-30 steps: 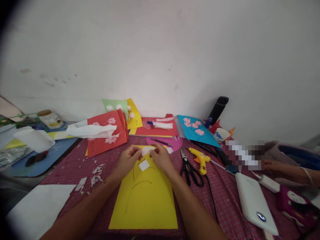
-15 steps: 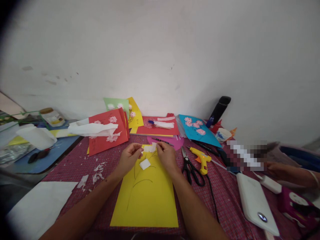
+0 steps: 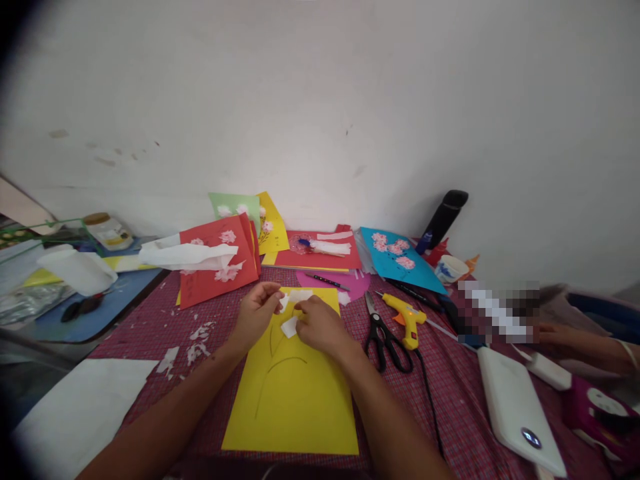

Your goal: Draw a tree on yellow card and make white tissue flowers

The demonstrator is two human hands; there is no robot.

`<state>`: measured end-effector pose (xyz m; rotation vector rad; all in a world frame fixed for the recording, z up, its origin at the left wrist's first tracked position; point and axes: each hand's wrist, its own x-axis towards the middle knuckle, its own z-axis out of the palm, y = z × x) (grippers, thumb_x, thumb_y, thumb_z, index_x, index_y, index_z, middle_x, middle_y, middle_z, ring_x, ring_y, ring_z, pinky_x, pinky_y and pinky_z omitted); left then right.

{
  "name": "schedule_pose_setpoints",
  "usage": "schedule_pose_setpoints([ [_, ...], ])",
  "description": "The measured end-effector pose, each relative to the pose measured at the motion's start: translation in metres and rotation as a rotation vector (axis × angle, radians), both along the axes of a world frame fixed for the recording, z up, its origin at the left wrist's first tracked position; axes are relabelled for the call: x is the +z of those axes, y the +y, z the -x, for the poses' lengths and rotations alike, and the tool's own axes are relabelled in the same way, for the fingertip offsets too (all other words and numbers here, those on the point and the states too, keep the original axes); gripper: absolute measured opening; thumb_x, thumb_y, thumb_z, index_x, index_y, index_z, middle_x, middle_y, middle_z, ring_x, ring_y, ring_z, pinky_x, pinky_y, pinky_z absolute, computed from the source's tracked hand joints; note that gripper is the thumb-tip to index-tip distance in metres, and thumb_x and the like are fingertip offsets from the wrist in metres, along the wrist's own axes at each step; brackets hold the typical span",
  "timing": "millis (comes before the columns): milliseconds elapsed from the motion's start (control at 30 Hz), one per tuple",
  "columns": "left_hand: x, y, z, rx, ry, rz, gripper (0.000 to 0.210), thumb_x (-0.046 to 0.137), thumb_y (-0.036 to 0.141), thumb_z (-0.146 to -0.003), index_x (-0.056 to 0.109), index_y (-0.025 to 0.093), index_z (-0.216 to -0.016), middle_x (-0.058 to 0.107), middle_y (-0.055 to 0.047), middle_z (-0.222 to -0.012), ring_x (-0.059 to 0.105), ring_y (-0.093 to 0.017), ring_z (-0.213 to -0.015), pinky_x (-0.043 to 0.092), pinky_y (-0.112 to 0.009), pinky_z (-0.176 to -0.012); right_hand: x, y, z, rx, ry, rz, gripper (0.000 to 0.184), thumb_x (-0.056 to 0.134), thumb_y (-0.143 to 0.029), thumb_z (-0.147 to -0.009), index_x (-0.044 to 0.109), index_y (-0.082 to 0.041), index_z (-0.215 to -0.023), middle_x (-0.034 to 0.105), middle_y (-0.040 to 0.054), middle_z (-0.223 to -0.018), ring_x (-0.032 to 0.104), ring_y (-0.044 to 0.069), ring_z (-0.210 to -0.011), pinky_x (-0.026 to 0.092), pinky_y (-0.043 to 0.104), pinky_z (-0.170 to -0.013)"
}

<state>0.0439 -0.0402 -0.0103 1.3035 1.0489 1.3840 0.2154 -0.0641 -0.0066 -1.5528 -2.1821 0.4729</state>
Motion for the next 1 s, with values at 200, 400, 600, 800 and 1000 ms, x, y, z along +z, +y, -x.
schedule_pose_setpoints([
  [200, 0.004, -0.003, 0.0, -0.002, 0.018, -0.004, 0.018, 0.065, 0.03, -0.076, 0.061, 0.019, -0.089, 0.065, -0.001, -0.082, 0.057, -0.011, -0.065, 0.045, -0.023, -0.059, 0.01, -0.014, 0.014, 0.18, -0.166, -0.065, 0.049, 0.055, -0.015, -0.074, 0.061, -0.021, -0.123, 0.062, 0.0094, -0.113, 0.056, 0.023, -0.103, 0.04, 0.031, -0.089],
  [400, 0.0, -0.001, 0.001, -0.012, 0.04, -0.011, 0.016, 0.063, 0.031, -0.078, 0.061, 0.018, -0.088, 0.062, 0.001, -0.077, 0.056, -0.011, -0.061, 0.045, -0.022, -0.058, 0.006, -0.012, 0.013, 0.129, -0.172, -0.017, 0.024, 0.057, -0.018, -0.072, 0.07, -0.02, -0.092, 0.068, 0.008, -0.089, 0.06, 0.022, -0.082, 0.039, 0.029, -0.069],
  [600, 0.001, 0.0, 0.001, -0.071, 0.036, 0.002, 0.019, 0.064, 0.032, -0.078, 0.061, 0.018, -0.09, 0.064, 0.0, -0.079, 0.056, -0.01, -0.062, 0.045, -0.022, -0.058, 0.001, 0.0, 0.005, -0.068, 0.352, 0.102, 0.009, 0.055, -0.024, -0.077, 0.062, -0.019, -0.074, 0.062, -0.0003, -0.069, 0.053, 0.014, -0.061, 0.033, 0.023, -0.054],
  [800, 0.007, -0.006, 0.001, -0.385, 0.011, 0.135, 0.033, 0.068, 0.035, -0.077, 0.064, 0.015, -0.103, 0.066, -0.004, -0.081, 0.06, -0.013, -0.065, 0.048, -0.025, -0.061, 0.005, 0.005, 0.002, -0.095, 0.82, 0.242, 0.019, 0.065, -0.032, -0.073, 0.064, -0.016, -0.081, 0.063, -0.0011, -0.072, 0.053, 0.013, -0.062, 0.04, 0.023, -0.059],
  [1000, -0.001, -0.004, 0.001, -0.372, -0.018, 0.191, 0.024, 0.066, 0.036, -0.079, 0.066, 0.013, -0.087, 0.064, -0.003, -0.068, 0.058, -0.011, -0.057, 0.046, -0.024, -0.059, 0.003, 0.006, 0.001, -0.07, 0.905, 0.259, 0.018, 0.067, -0.031, -0.071, 0.066, -0.014, -0.08, 0.062, -0.0014, -0.07, 0.05, 0.011, -0.06, 0.039, 0.024, -0.059],
])
